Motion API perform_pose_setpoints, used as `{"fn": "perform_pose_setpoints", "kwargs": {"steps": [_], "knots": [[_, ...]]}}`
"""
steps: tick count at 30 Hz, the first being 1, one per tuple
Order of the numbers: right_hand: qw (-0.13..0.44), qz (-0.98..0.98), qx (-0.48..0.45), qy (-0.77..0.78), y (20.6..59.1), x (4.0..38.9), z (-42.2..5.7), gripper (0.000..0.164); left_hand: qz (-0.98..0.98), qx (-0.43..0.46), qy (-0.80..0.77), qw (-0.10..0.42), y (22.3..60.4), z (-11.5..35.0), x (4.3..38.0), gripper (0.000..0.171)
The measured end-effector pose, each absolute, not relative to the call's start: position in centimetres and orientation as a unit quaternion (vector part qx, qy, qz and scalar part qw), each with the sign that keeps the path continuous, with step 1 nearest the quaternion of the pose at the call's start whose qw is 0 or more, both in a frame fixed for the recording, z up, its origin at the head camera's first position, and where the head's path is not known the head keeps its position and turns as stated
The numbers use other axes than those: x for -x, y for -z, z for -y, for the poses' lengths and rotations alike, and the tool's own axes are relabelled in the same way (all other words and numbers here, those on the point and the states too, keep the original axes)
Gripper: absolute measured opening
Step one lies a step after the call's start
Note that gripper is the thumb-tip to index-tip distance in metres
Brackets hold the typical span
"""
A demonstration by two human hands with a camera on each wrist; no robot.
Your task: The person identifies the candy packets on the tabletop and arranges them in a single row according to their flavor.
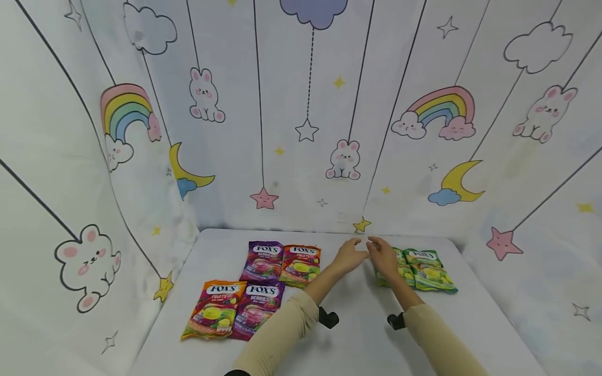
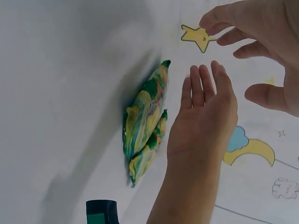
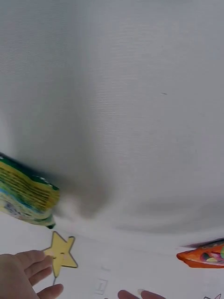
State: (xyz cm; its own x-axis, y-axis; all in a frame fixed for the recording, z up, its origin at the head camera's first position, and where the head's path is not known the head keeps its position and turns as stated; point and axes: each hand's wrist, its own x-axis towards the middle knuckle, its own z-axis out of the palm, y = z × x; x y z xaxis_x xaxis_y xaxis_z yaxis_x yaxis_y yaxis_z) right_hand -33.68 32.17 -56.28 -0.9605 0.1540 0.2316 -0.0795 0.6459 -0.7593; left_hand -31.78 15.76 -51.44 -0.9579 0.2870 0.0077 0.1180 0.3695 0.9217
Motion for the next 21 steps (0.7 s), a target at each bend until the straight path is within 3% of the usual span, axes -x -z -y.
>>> {"fn": "perform_pose_setpoints", "kwargs": {"steps": [21], "knots": [[0.069,0.83,0.013,-0.553,57.9,34.0,-26.4,0.039,-0.815,-0.074,-0.572,0.058,53.1,-9.3,31.8,0.055]]}}
